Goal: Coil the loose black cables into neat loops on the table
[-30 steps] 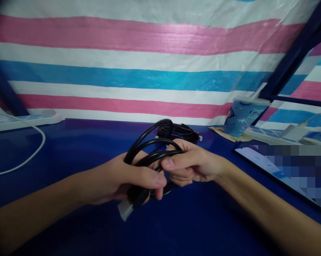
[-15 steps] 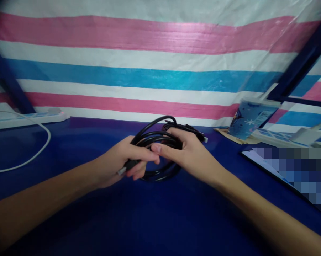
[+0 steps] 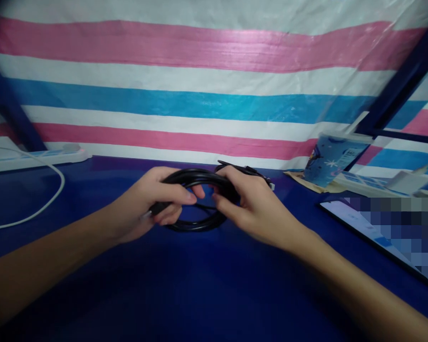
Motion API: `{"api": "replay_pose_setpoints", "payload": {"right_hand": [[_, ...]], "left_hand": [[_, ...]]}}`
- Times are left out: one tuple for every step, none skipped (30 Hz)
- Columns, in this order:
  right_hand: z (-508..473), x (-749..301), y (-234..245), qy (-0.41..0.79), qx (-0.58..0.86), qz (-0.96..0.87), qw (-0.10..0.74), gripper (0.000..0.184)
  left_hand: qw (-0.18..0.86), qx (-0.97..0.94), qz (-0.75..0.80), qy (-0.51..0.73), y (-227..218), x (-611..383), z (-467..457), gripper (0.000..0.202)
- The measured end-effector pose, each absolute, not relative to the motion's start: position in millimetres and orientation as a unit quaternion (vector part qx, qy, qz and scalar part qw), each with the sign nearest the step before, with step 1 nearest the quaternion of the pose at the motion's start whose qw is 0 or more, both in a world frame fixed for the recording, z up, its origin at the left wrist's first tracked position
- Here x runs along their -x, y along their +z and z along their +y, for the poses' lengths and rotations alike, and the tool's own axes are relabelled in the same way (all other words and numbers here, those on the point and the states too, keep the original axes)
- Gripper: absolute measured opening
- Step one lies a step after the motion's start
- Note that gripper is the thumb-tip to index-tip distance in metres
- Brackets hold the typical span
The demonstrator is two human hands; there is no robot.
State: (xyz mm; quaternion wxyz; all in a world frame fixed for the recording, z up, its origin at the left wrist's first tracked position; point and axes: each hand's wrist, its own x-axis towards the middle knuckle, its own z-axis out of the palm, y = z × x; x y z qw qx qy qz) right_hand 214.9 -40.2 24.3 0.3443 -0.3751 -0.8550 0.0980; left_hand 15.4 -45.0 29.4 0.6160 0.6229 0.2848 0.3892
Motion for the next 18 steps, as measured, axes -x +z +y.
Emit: {"api": "replay_pose_setpoints", "payload": {"right_hand": [[-40, -212, 25, 0.119, 0.385, -0.842, 0.358, 0.012], [-40, -209, 26, 0.146, 0.389, -0.83, 0.371, 0.014], [-41, -207, 27, 0.175, 0.389, -0.82, 0.382, 0.017], [-41, -205, 28, 0.205, 0.387, -0.81, 0.39, 0.02], [-42, -204, 30, 0.234, 0.386, -0.8, 0.395, 0.023], [-43, -203, 31, 0.265, 0.386, -0.789, 0.398, 0.025], [-43, -202, 31, 0.297, 0.383, -0.777, 0.401, 0.028], [-44, -202, 32, 0.332, 0.377, -0.764, 0.406, 0.03], [-46, -201, 31, 0.372, 0.368, -0.746, 0.412, 0.03], [-47, -200, 30, 0.416, 0.356, -0.723, 0.42, 0.029], [-48, -199, 29, 0.462, 0.345, -0.694, 0.431, 0.025], [-49, -198, 28, 0.503, 0.336, -0.661, 0.444, 0.02], [-50, -197, 27, 0.536, 0.33, -0.628, 0.457, 0.016], [-51, -196, 26, 0.559, 0.326, -0.601, 0.469, 0.013], [-51, -196, 26, 0.573, 0.327, -0.582, 0.476, 0.012], [-51, -197, 26, 0.58, 0.329, -0.574, 0.476, 0.012], [-52, -198, 27, 0.585, 0.334, -0.574, 0.466, 0.013], [-52, -199, 27, 0.591, 0.344, -0.58, 0.444, 0.015]], "left_hand": [[0.619, -0.61, 0.275, 0.411, 30, -15, -45, 0.003], [0.623, -0.602, 0.262, 0.426, 30, -15, -46, 0.004], [0.627, -0.595, 0.248, 0.438, 31, -15, -46, 0.005], [0.63, -0.588, 0.238, 0.449, 32, -15, -46, 0.006], [0.631, -0.581, 0.231, 0.46, 33, -15, -47, 0.006], [0.632, -0.572, 0.227, 0.47, 34, -15, -48, 0.006], [0.635, -0.564, 0.226, 0.478, 35, -16, -48, 0.006], [0.638, -0.555, 0.227, 0.483, 35, -17, -48, 0.006], [0.642, -0.546, 0.229, 0.487, 36, -18, -49, 0.007], [0.647, -0.538, 0.231, 0.489, 36, -19, -49, 0.007], [0.652, -0.53, 0.231, 0.49, 35, -20, -49, 0.007], [0.659, -0.523, 0.229, 0.489, 35, -21, -49, 0.007], [0.67, -0.518, 0.225, 0.482, 34, -21, -48, 0.007], [0.683, -0.516, 0.218, 0.468, 33, -21, -47, 0.007], [0.698, -0.518, 0.21, 0.448, 32, -21, -46, 0.007], [0.711, -0.524, 0.203, 0.422, 31, -20, -45, 0.007], [0.722, -0.533, 0.201, 0.393, 30, -19, -44, 0.006], [0.729, -0.543, 0.207, 0.362, 30, -18, -43, 0.005]]}}
